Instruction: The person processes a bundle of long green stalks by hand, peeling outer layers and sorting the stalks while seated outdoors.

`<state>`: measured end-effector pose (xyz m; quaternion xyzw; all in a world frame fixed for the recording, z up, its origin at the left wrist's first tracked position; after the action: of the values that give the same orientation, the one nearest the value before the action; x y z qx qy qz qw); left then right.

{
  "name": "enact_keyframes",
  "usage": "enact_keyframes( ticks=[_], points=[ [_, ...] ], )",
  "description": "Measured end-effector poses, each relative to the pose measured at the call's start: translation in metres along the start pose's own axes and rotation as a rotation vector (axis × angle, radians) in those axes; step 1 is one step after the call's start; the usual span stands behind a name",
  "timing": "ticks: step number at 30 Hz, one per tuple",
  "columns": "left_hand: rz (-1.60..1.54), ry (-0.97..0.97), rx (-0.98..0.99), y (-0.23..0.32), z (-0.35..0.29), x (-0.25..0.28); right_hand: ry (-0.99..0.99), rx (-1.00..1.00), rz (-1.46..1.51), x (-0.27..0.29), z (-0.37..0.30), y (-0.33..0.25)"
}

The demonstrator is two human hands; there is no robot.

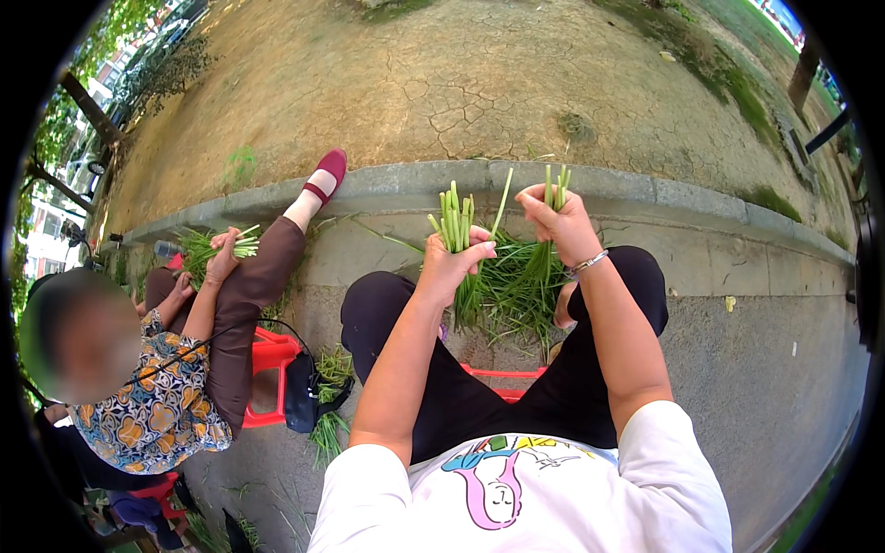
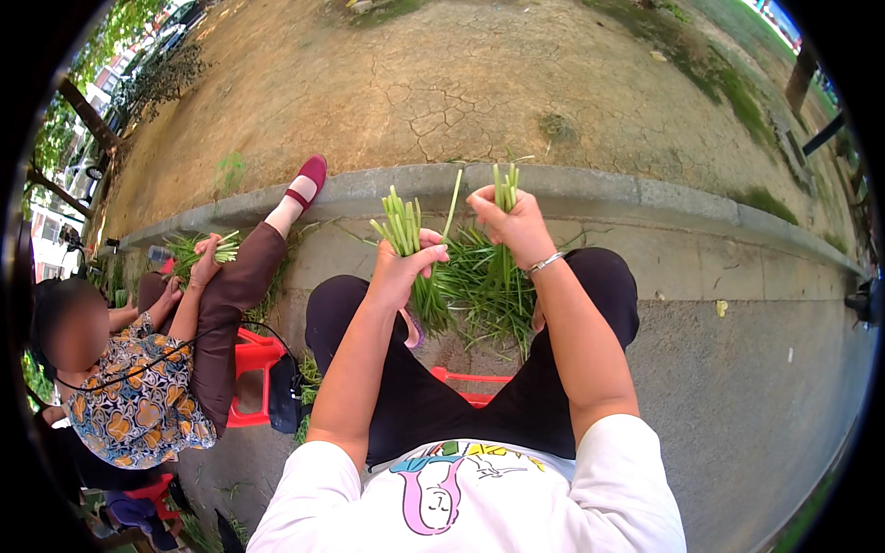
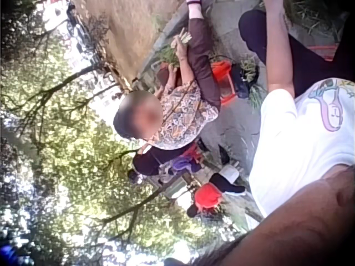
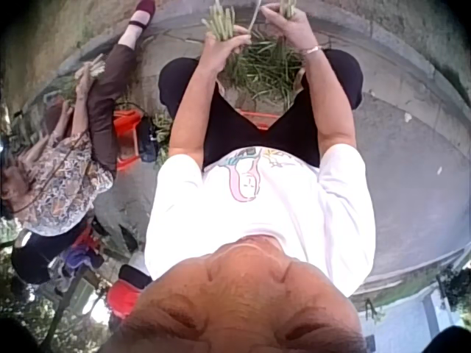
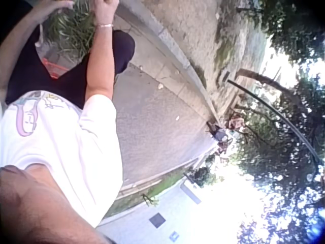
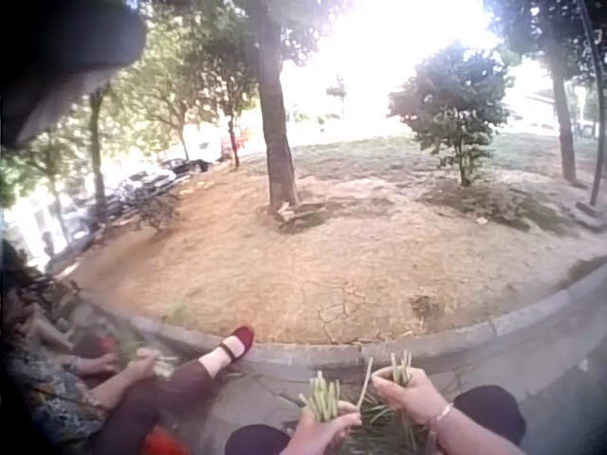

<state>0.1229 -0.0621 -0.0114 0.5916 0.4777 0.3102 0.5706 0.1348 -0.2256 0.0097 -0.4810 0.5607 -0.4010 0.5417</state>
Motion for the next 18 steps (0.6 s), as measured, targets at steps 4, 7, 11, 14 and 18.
enact_keyframes(
  ticks=[4,7,11,14,18],
  points=[
    [-0.043,-0.174,0.082,-0.012,0.0,-0.017,-0.146,-0.015,0.086,-0.019,0.002,0.008],
    [-0.053,-0.166,0.102,-0.014,0.0,-0.02,-0.14,0.026,0.14,-0.016,0.001,0.001],
    [-0.096,-0.161,0.095,-0.011,0.002,-0.015,-0.068,0.12,0.116,-0.001,0.003,-0.015],
    [-0.144,-0.192,0.121,-0.012,0.001,-0.012,-0.052,0.143,0.001,0.002,0.001,-0.022],
    [-0.247,-0.261,0.144,-0.014,-0.002,-0.019,-0.165,0.132,-0.009,-0.016,-0.002,-0.013]
  ],
)
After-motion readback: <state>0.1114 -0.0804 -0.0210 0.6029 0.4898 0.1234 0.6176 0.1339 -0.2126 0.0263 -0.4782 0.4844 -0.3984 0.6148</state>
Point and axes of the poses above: each hand's wrist, its own z-axis towards the middle knuckle, its own x-axis out of the back of the hand, y = z × x, the point moved 10 cm from there along z, towards the middle knuckle, and after that the axes turned 6 degrees about -y, right-handed, at the moved point
